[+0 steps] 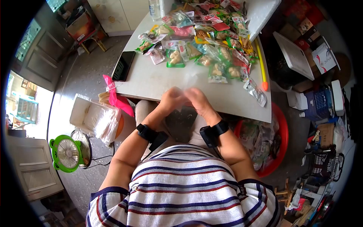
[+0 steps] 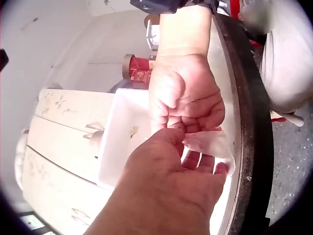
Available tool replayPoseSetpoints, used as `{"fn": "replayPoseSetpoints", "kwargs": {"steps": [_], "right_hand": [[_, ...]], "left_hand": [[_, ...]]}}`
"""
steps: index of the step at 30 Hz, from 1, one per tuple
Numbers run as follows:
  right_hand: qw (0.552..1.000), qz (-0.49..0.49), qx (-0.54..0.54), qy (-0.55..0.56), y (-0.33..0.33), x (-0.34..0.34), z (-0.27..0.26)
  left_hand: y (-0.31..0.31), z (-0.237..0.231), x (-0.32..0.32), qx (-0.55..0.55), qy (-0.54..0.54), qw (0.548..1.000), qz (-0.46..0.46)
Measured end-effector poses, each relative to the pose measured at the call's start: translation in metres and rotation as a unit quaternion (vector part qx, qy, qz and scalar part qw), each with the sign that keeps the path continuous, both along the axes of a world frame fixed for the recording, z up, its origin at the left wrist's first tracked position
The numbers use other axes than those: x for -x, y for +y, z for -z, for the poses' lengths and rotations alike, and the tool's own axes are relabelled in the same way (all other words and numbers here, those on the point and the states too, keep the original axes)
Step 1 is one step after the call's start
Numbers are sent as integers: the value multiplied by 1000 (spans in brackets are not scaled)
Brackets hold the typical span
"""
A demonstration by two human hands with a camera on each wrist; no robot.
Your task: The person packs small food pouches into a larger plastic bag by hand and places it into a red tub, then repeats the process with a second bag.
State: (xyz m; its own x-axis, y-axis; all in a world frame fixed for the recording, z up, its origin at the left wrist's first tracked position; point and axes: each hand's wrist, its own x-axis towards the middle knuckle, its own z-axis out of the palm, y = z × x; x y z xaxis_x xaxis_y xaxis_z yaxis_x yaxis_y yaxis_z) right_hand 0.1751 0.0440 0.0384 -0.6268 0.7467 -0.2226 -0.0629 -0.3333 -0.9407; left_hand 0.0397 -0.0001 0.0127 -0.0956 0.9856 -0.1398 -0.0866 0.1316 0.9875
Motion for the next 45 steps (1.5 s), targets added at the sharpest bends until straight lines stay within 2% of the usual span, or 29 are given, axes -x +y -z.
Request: {"fn": "replayPoseSetpoints", "kwargs": {"steps": [3, 6, 12, 15, 18, 21, 24, 27, 30, 36, 39, 42, 45], "right_hand": [[999, 9, -29, -19, 1, 2, 8], [1000, 7, -3, -3, 2, 1, 5], [1000, -10, 15, 5, 4, -3, 7], [1000, -21, 10, -2, 3, -3, -1], [1000, -12, 10, 3, 1, -2, -7], [1000, -2, 21, 7, 3, -1, 0], [1000, 6, 20, 13, 2, -1, 1], [1000, 4, 23, 15, 2, 0, 1], [1000, 10, 16, 15, 1, 2, 1], [999, 29, -17, -40, -2, 3, -8], [996, 47, -34, -64, 2, 4, -3], [995, 75, -33, -53, 3, 6, 2], [992, 88, -88, -15, 4, 9, 8]], "left_hand": [[-2, -6, -3, 18, 106, 994, -12], [-3, -15, -5, 19, 115, 993, -18], [-5, -23, -1, 8, 52, 998, 24], [-3, -18, 1, 12, 49, 999, 21], [-4, -18, 0, -1, -13, 1000, 0], [-4, -18, 6, 49, 8, 998, 39], [-3, -7, 2, -7, -15, 1000, 20], [-3, -7, 0, -13, -20, 1000, 0], [-3, -10, 1, 37, -8, 999, 10], [0, -1, -1, 25, 46, 999, -5], [-1, -2, -5, -33, 76, 996, -41], [-1, 0, -6, -28, 161, 986, -42], [2, 8, -5, -104, 254, 960, -49]]}}
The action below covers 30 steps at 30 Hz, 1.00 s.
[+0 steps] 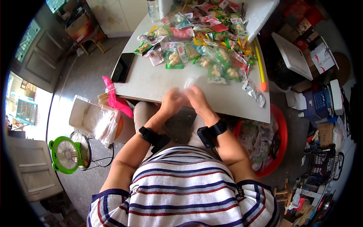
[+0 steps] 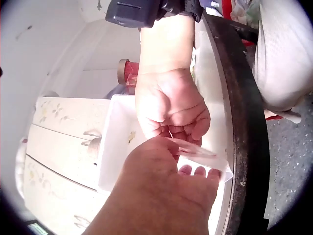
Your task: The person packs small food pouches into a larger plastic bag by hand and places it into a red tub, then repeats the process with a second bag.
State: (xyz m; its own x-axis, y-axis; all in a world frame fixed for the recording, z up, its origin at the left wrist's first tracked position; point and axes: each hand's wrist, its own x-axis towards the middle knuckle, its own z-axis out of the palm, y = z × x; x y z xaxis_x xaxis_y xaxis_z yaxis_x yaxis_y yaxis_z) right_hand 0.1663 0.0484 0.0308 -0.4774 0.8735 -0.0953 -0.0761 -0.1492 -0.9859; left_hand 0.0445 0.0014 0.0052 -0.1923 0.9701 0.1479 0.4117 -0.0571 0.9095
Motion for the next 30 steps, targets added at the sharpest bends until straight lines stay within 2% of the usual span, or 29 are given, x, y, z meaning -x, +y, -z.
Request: {"fn": "replayPoseSetpoints", "kwargs": {"steps": [3, 6, 9, 10, 13, 16, 18, 19, 20, 21, 24, 25, 26, 27, 28, 29, 30], "right_hand": [[1000, 2, -7, -20, 5, -1, 5], [991, -10, -99, -87, 7, 3, -1], [979, 18, -196, -43, 12, 12, 14], [987, -17, -156, -30, 13, 11, 13], [992, -119, -38, 25, 14, 11, 3], [973, -183, 82, 117, 16, 17, -2], [945, -193, 187, 187, 16, 22, -3], [940, -198, 193, 198, 17, 24, -4], [936, -203, 199, 209, 17, 26, -4], [930, -209, 205, 220, 17, 27, -4], [919, -228, 257, 191, 21, 25, 6], [916, -221, 263, 207, 22, 26, 7], [912, -214, 270, 222, 21, 28, 8], [908, -207, 276, 237, 20, 29, 8], [905, -206, 270, 254, 19, 30, 7], [903, -206, 263, 271, 19, 31, 4], [900, -205, 256, 288, 19, 32, 2]], "left_hand": [[3, 12, 5, -36, -58, 993, -97], [0, -1, 12, -3, -216, 972, -91], [-6, -3, 13, 15, -186, 978, -95], [-9, -7, 13, 27, -182, 979, -90], [-18, -23, 9, 69, 45, 996, -36], [-18, -12, 14, -80, 74, 989, -102], [-18, -7, 20, -126, 74, 975, -168], [-17, -4, 24, -98, -163, 965, -182], [-18, -2, 29, -62, -390, 900, -186], [-23, -4, 43, 28, -545, 826, -141], [-32, -9, 38, 41, -521, 846, -101], [-37, -19, 34, 88, -488, 864, -91], [-38, -23, 30, 29, -272, 958, -84], [-39, -26, 26, -32, -40, 996, -72], [-40, -33, 19, -91, 195, 975, -56], [-43, -43, 11, -88, 244, 961, -94], [-43, -43, 11, -76, 132, 983, -102]]}}
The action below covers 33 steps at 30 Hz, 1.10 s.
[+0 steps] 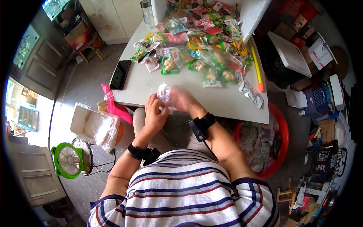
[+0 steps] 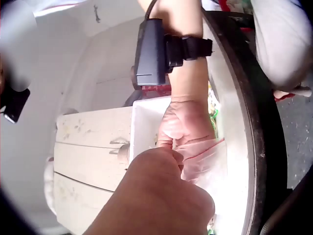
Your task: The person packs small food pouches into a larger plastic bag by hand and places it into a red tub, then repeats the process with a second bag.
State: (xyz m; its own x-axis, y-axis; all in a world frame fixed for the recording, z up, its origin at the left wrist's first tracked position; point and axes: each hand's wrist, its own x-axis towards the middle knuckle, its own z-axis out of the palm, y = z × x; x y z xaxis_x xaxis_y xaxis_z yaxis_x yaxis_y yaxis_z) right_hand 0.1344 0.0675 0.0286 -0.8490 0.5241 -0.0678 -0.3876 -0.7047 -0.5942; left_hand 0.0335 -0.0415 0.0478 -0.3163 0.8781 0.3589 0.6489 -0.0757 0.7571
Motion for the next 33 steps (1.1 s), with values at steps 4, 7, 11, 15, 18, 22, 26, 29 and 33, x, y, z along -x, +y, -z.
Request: {"fn": "replayPoseSetpoints", "kwargs": {"steps": [4, 7, 11, 15, 18, 22, 26, 29, 33], "right_hand": [[997, -27, 9, 75, 3, 23, -5], [997, -32, -17, 73, -5, 45, -24], [996, -59, -19, 62, -17, 60, -21], [983, -19, -156, -93, -18, 47, -13], [929, 60, -293, -217, -7, 16, -10], [910, 143, -277, -275, 7, -28, -4], [669, 367, -432, -481, 38, -87, 19], [516, 360, -489, -605, 52, -122, 9], [480, 246, -469, -700, 58, -122, -7]], "left_hand": [[3, -1, 9, -31, -249, 968, -21], [-11, -22, 12, -30, -85, 991, -95], [-29, -28, 16, -108, 238, 960, -97], [-32, -12, 15, -13, 73, 994, -81], [-15, 6, 17, 22, -20, 999, -23], [18, 18, 6, 47, -24, 997, 57], [32, 20, -8, 69, -73, 992, 79], [35, 30, -7, 103, -296, 948, 58], [32, 30, 10, 104, -491, 864, 31]]}}
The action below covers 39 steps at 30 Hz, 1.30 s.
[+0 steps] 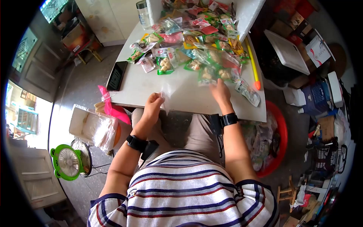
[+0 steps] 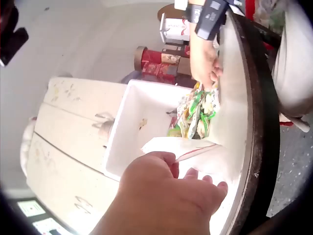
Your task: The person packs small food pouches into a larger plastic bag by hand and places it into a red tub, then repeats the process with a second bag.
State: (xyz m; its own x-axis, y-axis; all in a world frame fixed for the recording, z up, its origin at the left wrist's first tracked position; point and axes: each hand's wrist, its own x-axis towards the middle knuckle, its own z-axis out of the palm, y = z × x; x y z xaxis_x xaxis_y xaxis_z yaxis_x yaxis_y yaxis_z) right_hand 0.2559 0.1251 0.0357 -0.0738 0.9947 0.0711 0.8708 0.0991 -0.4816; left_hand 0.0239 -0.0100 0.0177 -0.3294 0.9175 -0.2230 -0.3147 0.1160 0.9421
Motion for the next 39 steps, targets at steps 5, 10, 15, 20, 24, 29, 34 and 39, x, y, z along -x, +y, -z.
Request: {"fn": "replayPoseSetpoints", "kwargs": {"steps": [5, 10, 15, 20, 24, 29, 34, 39], "right_hand": [[1000, 3, -11, -18, 6, 10, 7], [1000, 20, -12, -19, 5, 13, 7], [997, 38, -37, 50, 13, 11, 29], [947, 42, -23, 317, 12, 3, 39], [836, 81, 36, 542, -9, -17, 18], [772, 61, 23, 632, -16, -42, 26], [752, 39, 7, 658, -25, -50, 25], [675, -15, 32, 737, -38, -52, 1]], "left_hand": [[-1, 41, 56, -108, -373, 922, -5], [-15, -19, 64, -121, -200, 943, -235], [-14, -30, 64, -225, 405, 839, -286], [-19, -44, 52, -132, 626, 727, -249], [-22, -41, 77, -90, 699, 658, -266], [-23, -45, 43, -15, 757, 649, -71], [-8, -12, -25, -61, 575, 812, 79], [22, -10, -45, 25, 488, 856, 168]]}}
